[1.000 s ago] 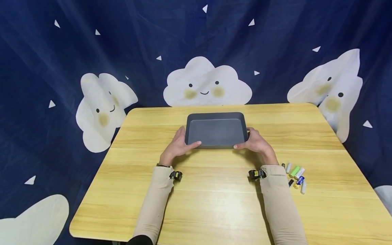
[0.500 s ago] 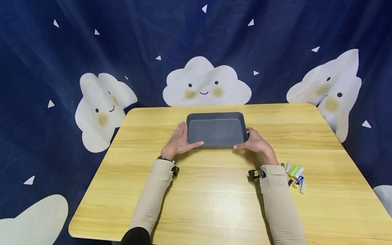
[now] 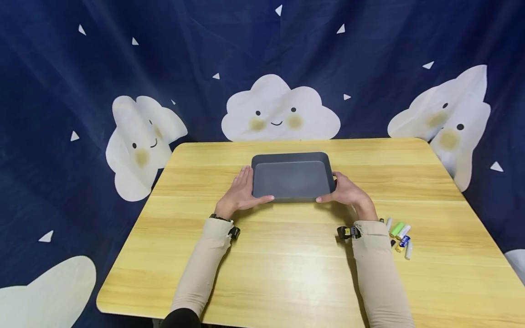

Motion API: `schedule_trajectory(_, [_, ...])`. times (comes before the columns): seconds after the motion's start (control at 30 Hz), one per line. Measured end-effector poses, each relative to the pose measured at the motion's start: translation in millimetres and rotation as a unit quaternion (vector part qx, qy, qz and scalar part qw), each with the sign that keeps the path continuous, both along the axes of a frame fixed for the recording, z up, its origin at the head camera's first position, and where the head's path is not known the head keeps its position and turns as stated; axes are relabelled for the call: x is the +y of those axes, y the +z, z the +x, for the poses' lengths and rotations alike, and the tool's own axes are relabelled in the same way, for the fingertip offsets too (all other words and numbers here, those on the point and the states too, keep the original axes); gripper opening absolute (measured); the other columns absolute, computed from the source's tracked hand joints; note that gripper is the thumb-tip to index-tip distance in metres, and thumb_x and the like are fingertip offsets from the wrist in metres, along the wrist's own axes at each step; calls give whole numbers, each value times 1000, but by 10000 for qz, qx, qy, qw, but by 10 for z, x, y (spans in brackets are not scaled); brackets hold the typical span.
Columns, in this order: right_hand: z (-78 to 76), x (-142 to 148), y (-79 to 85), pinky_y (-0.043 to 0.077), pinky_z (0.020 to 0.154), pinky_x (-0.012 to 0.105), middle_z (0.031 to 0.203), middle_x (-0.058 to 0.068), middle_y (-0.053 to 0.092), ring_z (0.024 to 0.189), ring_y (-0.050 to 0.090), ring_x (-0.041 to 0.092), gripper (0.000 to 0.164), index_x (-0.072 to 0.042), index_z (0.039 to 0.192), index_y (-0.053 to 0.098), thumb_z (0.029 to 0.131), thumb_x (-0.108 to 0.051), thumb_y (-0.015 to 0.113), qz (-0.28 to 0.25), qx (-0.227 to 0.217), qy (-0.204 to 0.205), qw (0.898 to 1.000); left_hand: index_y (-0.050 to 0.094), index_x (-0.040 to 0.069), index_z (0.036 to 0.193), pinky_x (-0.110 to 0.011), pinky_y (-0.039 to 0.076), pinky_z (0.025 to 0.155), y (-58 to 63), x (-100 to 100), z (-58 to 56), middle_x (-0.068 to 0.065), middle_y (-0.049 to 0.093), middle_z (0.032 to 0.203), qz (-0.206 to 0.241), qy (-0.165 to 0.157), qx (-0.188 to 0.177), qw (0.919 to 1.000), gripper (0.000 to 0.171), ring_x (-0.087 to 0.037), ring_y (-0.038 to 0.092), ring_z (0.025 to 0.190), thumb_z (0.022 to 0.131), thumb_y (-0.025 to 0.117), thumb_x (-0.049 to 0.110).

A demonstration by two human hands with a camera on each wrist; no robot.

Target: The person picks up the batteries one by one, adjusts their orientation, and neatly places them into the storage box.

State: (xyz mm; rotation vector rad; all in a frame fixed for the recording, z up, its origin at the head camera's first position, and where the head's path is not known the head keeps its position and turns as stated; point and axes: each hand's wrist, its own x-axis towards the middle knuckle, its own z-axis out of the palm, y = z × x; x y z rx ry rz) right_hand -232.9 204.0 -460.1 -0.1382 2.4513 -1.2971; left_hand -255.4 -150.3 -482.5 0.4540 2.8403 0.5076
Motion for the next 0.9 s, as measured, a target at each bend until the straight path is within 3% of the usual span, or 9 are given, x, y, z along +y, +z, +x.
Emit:
schedule_trajectory(0.4, [0,18,-7,41,117,57,142,36,51,127,55,46,111,11,158,21,79,-21,91,72,17,47,10000,-4,2,166,-48,2,135,9,29,12,-13,-13,175,-182,61,108,9998,137,-28,-10,164,78,54,91])
schedule_trajectory(0.9, [-6,14,-3,40,118,58,144,36,50,127,55,46,112,10,159,19,80,-23,91,178,-37,54,9998,-3,1,165,-48,4,135,-23,11,5,-18,-6,175,-204,33,294,9994,137,-30,-6,164,79,54,91])
